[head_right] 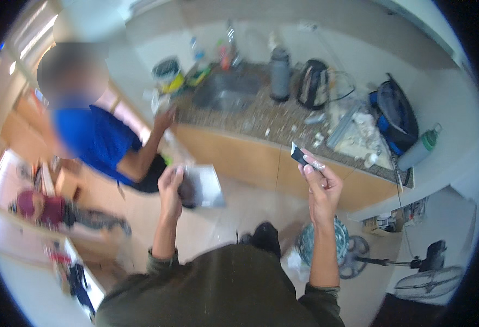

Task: The person scoops plaster from a container using a putty knife and applies it to a wall surface above a kitchen counter. They repeatedly load the knife and smooth the material onto the wall, occasionally cleaning excess from the tool.

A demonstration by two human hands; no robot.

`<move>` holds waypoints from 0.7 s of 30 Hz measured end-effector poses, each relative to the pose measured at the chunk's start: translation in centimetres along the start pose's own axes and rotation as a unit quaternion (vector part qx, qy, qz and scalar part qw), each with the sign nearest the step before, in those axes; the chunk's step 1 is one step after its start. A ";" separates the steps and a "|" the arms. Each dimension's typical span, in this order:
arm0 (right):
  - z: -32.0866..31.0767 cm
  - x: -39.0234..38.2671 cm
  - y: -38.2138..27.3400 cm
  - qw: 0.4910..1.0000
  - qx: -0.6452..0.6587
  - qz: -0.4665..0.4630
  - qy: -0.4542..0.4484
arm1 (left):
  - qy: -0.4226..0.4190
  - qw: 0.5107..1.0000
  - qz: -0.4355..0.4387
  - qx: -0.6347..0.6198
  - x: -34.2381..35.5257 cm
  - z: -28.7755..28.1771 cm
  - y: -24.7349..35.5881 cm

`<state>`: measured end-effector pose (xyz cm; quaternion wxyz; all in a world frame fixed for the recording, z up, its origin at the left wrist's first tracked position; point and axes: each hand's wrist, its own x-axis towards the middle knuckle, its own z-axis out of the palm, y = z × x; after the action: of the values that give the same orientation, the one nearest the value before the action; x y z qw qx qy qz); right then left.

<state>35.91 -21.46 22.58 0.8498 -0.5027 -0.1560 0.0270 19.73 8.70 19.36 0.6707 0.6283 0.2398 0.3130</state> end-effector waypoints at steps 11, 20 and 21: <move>0.0 26.1 -11.6 0.913 -0.056 -0.395 0.083 | -0.027 0.969 0.207 0.133 13.2 9.2 6.4; 1.8 47.8 -18.4 0.873 -0.086 -0.445 -0.180 | 0.028 0.948 0.294 0.116 23.2 18.6 10.3; 2.3 49.7 -18.7 0.868 -0.097 -0.435 -0.220 | 0.025 0.949 0.283 0.139 23.7 20.0 10.8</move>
<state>80.41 -18.67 51.62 0.6661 -0.4447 -0.5437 -0.2510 49.07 12.05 33.65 0.4540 0.7493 0.1099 0.4694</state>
